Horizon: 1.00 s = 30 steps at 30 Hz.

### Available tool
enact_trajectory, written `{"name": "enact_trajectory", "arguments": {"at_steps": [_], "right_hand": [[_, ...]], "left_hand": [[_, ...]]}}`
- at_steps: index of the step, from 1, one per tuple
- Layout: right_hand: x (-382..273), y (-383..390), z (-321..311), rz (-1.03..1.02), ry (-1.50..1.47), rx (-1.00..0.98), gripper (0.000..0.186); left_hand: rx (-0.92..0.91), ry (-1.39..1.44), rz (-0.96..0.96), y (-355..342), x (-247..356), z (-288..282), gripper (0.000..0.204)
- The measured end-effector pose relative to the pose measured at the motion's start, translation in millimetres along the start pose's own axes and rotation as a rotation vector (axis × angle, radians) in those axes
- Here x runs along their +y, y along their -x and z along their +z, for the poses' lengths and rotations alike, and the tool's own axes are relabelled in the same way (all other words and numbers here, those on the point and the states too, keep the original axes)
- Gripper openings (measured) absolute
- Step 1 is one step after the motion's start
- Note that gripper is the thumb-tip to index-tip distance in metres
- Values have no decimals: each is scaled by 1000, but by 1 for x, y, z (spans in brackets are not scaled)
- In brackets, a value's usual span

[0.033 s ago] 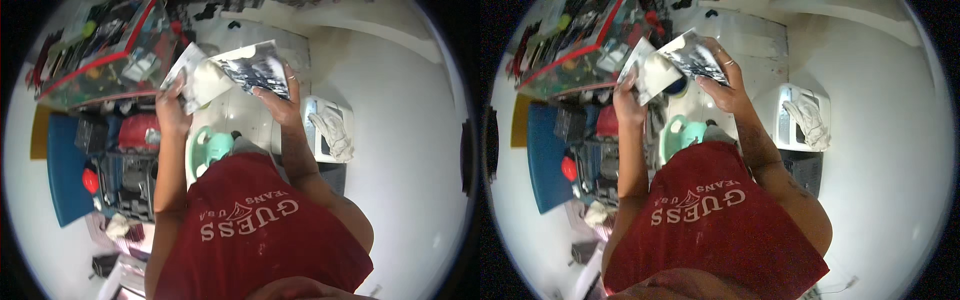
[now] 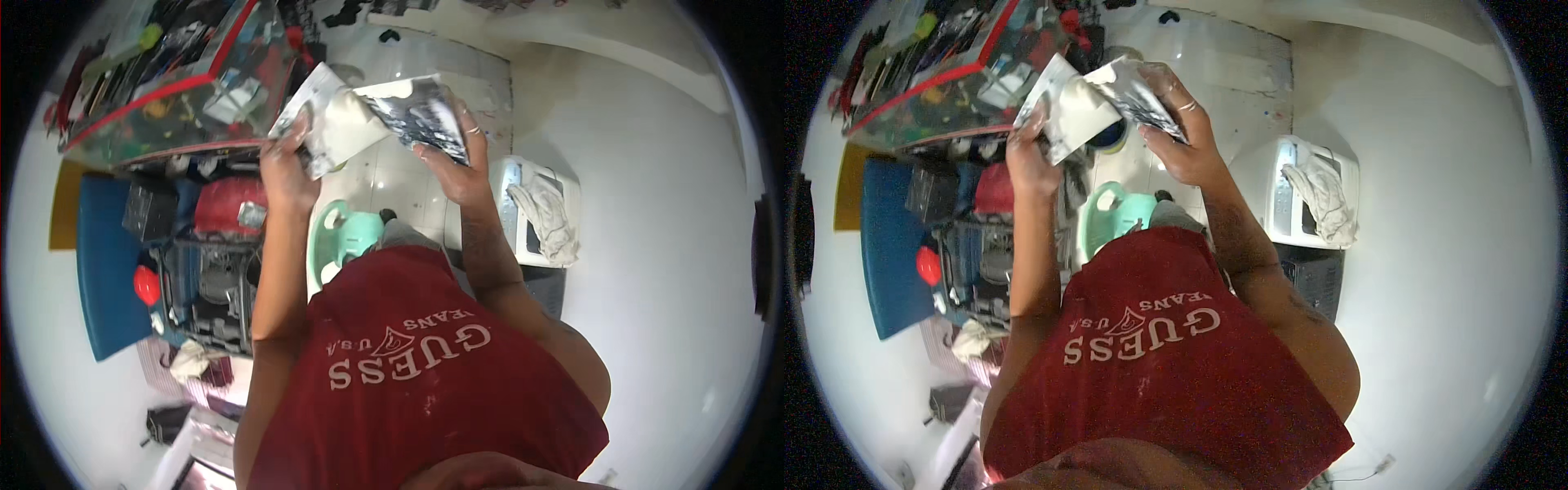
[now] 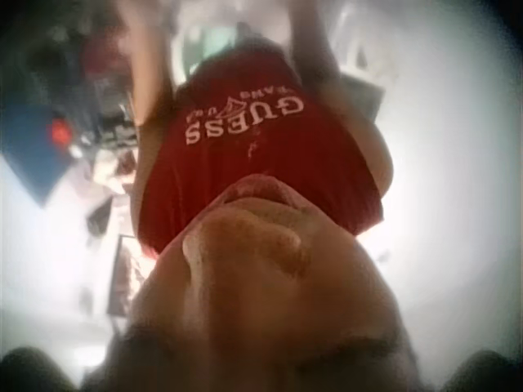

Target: Apply plaster or putty to a ceiling beam using putty knives.

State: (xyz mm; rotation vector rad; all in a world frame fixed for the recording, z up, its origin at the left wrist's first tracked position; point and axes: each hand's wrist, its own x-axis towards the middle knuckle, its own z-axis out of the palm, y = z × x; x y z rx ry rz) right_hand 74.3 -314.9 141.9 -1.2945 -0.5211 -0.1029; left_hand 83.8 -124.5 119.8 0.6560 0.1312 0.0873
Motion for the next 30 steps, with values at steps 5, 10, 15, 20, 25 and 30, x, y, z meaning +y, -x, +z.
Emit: {"name": "enact_trajectory", "arguments": {"at_steps": [5,10,15,20,25,30], "right_hand": [[52,-8,8,-253,666,-214,52],[133,21,-18,166,834,-532,53],[148,1,-37,319,788,-369,50],[2,-83,-69,-219,614,298,59],[-190,-146,-104,-1109,508,799,68],[-291,-202,-131,-1353,394,1202,65]], "left_hand": [[142,7,-20,0,-2,-10,16],[225,-75,-75,5,6,-30,22],[139,-221,-61,16,15,-39,29],[2,-240,-147,38,13,-62,33],[-27,-247,-180,62,9,-89,30],[36,-206,-136,75,6,-101,29]]}}
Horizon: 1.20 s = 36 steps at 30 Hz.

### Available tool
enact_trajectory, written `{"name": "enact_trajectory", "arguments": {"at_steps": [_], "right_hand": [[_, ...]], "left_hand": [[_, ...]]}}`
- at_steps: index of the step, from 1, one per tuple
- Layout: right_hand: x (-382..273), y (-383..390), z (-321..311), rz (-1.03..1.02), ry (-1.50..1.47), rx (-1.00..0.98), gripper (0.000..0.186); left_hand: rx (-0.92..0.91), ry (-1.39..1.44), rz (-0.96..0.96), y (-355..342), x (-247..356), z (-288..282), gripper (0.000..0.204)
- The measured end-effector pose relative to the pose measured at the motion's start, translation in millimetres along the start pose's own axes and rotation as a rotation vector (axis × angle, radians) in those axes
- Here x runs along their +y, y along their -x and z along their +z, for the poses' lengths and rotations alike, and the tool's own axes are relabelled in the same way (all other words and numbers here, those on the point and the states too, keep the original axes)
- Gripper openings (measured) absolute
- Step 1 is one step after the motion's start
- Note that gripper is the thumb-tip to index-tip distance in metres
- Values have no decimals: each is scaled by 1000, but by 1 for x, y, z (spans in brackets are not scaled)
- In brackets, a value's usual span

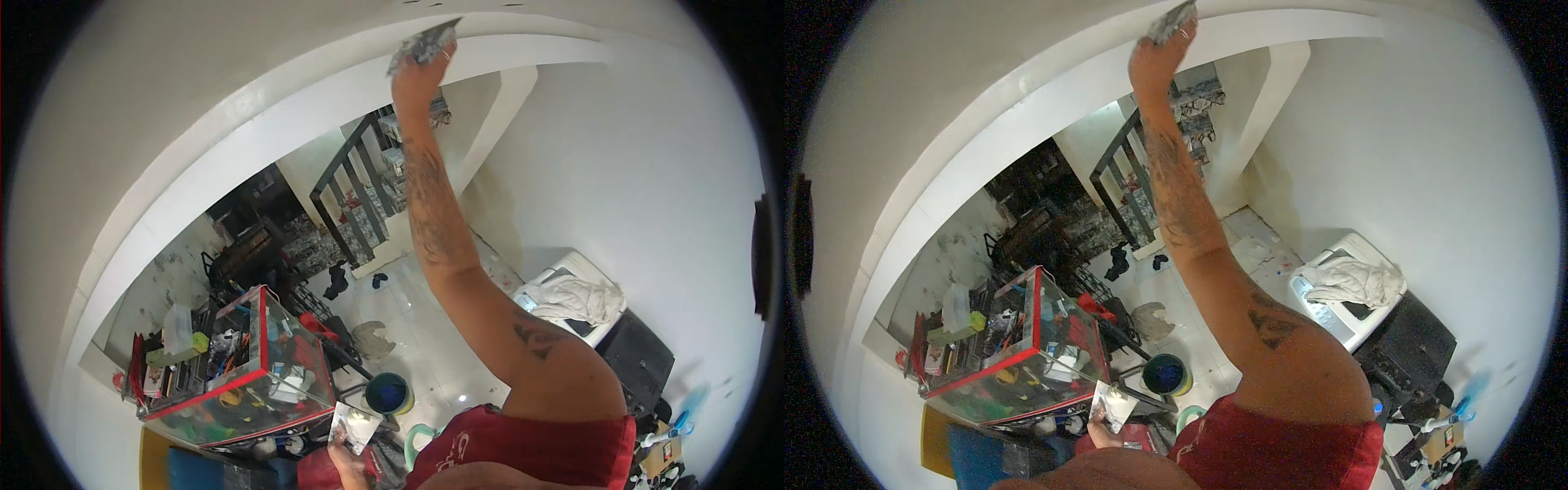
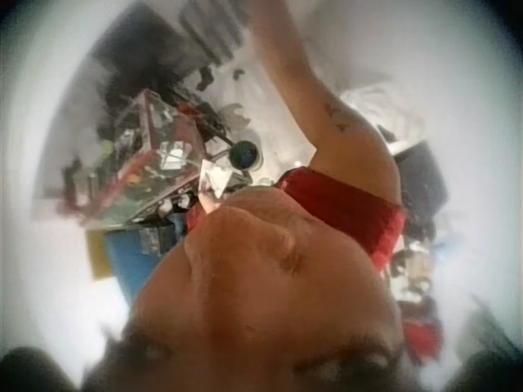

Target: Apply plaster or putty to a ceiling beam using putty knives.

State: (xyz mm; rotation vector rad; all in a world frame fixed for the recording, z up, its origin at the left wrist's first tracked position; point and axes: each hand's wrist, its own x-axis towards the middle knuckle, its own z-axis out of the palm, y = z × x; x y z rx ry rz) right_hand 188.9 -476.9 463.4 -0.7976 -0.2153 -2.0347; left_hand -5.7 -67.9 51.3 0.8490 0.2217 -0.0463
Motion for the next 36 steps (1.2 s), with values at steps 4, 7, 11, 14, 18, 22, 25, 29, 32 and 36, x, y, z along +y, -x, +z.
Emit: {"name": "enact_trajectory", "arguments": {"at_steps": [4,7,11,14,18,22,25,29,32,36], "right_hand": [[1,-5,41,-147,214,6,63],[-20,9,72,-157,122,18,62],[-56,29,95,-1,215,67,62],[-79,44,97,60,62,27,65],[-104,68,103,132,-24,-52,65],[-130,97,102,253,2,-244,69],[-137,119,79,-22,-303,-419,74],[-119,129,50,84,-267,-354,68],[-81,95,38,92,-30,-154,69],[-50,34,30,46,-48,-24,62]], "left_hand": [[-8,124,-35,10,-6,-5,30],[28,109,-33,18,-9,-9,30],[12,55,50,25,-14,-12,31],[280,96,-47,26,-13,-14,32],[238,126,-76,22,-14,-12,33],[197,-27,-12,13,-18,-6,33],[31,103,-20,6,-22,2,33],[-9,173,-21,8,-30,5,33],[36,136,-8,15,-32,-3,34],[155,148,-7,17,-28,-23,34]]}}
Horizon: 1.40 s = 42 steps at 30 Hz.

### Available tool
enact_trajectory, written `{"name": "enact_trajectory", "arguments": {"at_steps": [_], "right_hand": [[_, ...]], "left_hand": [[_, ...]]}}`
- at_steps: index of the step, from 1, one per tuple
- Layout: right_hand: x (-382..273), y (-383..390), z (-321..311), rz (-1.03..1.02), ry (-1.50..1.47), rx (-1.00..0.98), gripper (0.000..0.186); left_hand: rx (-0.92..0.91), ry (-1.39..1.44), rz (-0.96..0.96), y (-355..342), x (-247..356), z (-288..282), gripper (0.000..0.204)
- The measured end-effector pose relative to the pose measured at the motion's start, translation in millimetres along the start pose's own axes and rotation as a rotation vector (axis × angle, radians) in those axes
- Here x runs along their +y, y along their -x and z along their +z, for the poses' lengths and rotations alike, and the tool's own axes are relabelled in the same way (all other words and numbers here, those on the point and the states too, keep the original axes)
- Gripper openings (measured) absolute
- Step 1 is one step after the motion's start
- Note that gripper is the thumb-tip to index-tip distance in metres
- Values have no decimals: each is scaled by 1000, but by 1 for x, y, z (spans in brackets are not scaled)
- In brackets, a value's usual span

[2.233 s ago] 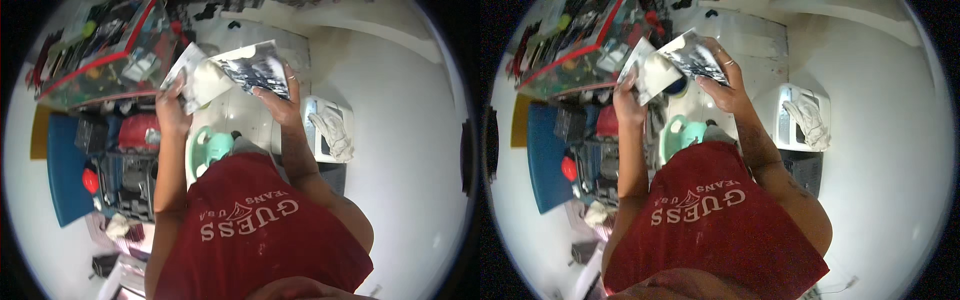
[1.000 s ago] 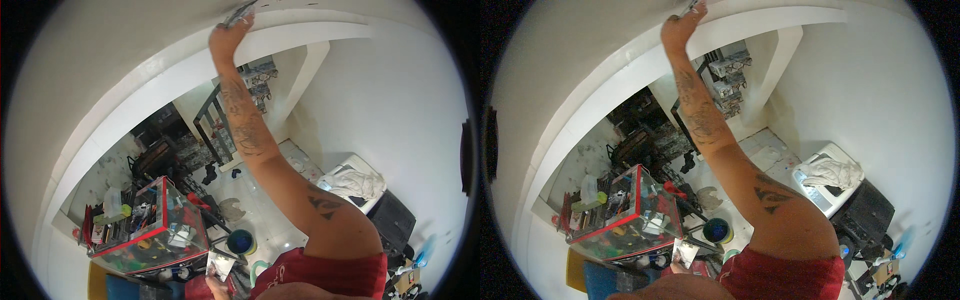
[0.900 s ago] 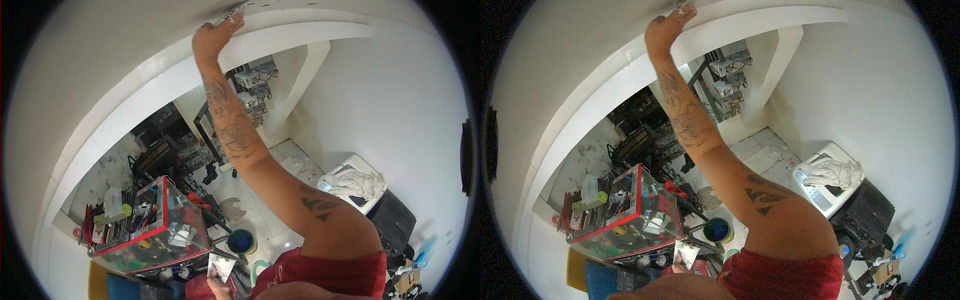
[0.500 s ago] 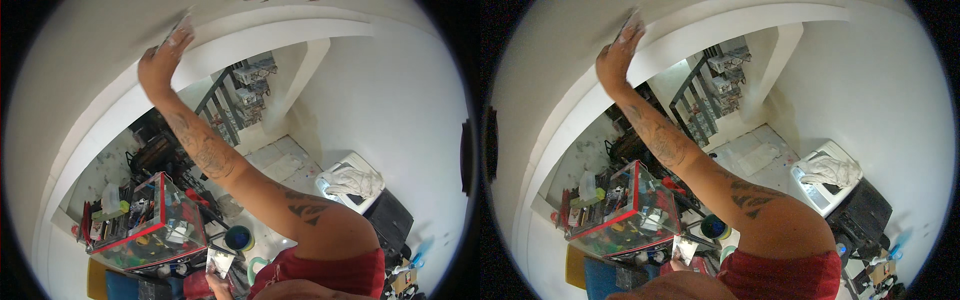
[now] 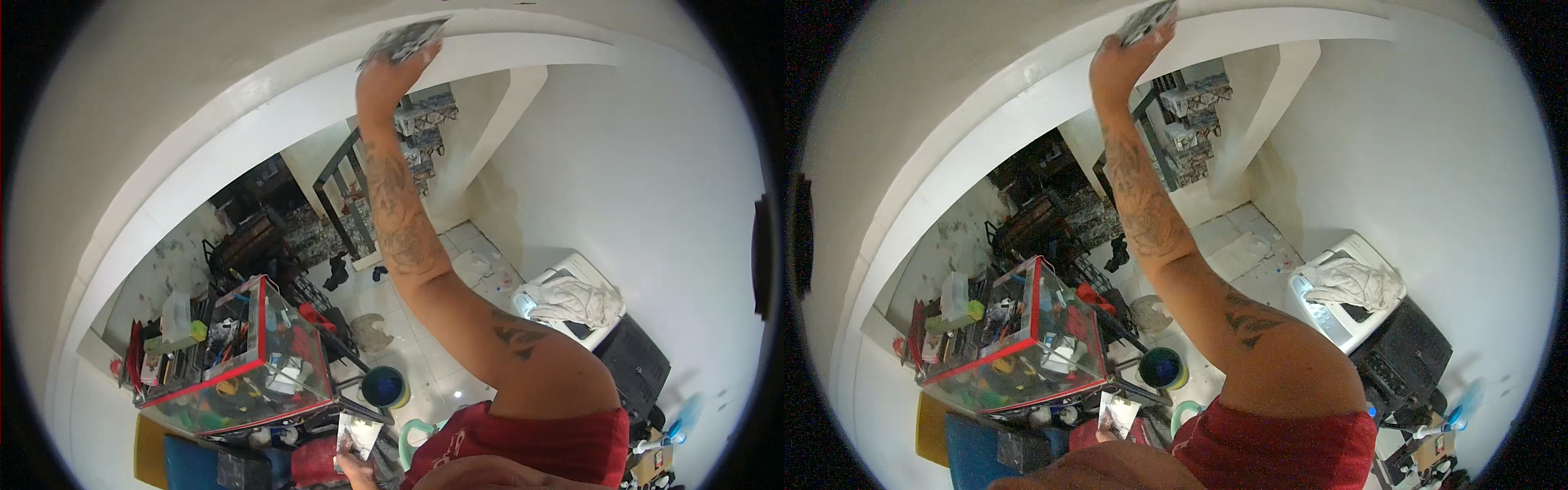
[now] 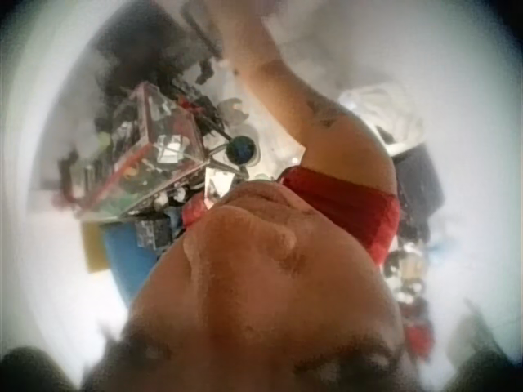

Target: Apply plaster or putty to a ceiling beam using putty knives.

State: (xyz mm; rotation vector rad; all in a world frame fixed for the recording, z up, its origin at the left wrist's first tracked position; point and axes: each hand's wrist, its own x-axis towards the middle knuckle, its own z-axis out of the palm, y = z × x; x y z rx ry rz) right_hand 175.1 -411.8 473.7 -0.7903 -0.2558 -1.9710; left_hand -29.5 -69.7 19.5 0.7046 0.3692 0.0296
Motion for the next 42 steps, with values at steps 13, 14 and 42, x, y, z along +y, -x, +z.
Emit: {"name": "enact_trajectory", "arguments": {"at_steps": [13,14,42], "right_hand": [[-42,29,63,-44,192,59,62],[-50,38,60,-48,193,57,62],[-105,398,-287,837,-206,-2275,58]], "left_hand": [[-43,-220,10,-26,-12,-1,32],[-54,-107,-46,-27,-14,4,32],[183,153,243,-46,51,7,19]]}}
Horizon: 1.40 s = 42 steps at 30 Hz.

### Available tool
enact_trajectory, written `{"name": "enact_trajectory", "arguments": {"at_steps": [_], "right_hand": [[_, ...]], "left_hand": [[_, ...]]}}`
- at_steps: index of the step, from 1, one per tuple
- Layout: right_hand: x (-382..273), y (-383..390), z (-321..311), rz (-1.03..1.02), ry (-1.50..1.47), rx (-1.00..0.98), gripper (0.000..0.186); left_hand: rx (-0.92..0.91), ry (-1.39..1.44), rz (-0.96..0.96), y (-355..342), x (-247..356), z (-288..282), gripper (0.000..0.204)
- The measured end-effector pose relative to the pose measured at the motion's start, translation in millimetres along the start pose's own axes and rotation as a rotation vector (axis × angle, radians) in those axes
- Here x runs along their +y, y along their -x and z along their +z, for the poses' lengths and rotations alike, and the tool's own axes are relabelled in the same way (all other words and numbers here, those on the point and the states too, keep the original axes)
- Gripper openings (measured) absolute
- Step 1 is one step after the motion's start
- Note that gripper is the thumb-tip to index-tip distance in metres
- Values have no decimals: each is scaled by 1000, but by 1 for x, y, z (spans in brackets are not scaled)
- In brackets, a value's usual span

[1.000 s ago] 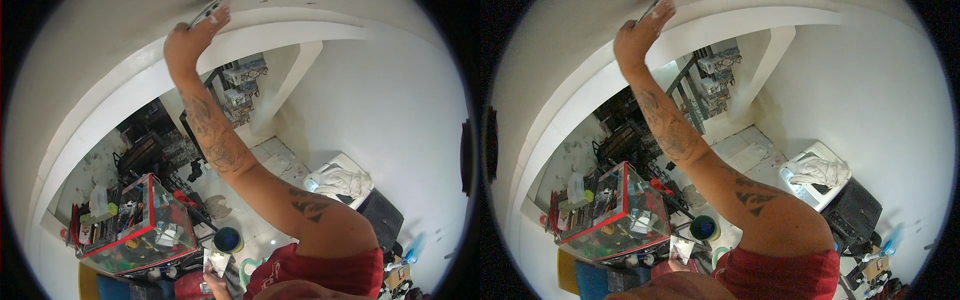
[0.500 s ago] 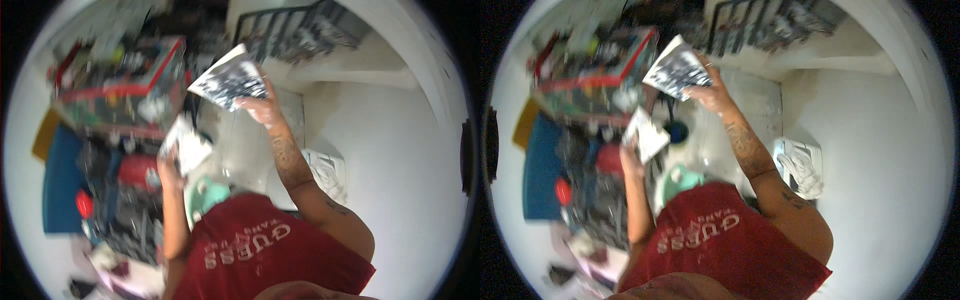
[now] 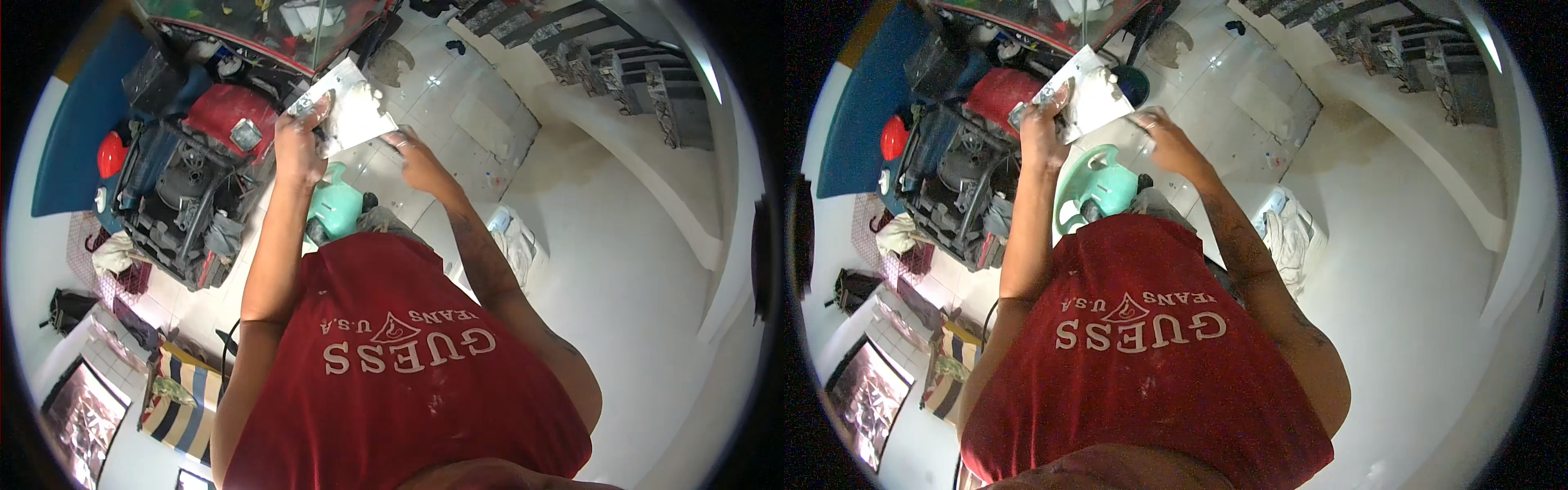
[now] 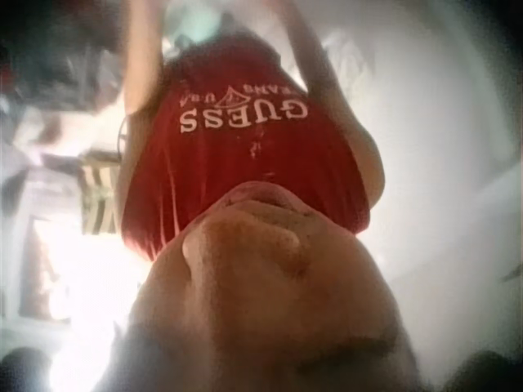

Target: Apply plaster or putty to a ceiling beam using putty knives.

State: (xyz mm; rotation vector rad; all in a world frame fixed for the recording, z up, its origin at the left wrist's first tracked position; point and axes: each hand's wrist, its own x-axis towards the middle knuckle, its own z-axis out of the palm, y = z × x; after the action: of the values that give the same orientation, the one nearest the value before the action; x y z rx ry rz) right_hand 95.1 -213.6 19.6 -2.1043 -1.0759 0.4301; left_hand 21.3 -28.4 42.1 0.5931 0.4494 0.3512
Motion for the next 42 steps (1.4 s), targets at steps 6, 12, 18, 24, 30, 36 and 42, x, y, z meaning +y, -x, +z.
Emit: {"name": "enact_trajectory", "arguments": {"at_steps": [6,12,18,24,30,36,42], "right_hand": [[-16,2,-24,-88,63,244,57],[-47,-20,15,-70,343,115,53],[-45,0,18,-13,322,-252,49],[-36,31,-17,157,-849,-123,52],[-37,50,-112,-151,-1524,668,47],[-79,76,-279,-583,-887,1340,39],[-121,104,-424,-693,-96,1554,20]], "left_hand": [[164,-434,241,-6,-19,-9,8],[200,-566,364,-9,-21,-8,12],[212,-658,418,-13,-17,-21,15],[135,-400,274,-41,5,-57,13],[211,-433,26,-40,-9,-73,32],[-13,-704,174,-25,-19,-58,23],[-15,-537,152,-21,-23,-57,19]]}}
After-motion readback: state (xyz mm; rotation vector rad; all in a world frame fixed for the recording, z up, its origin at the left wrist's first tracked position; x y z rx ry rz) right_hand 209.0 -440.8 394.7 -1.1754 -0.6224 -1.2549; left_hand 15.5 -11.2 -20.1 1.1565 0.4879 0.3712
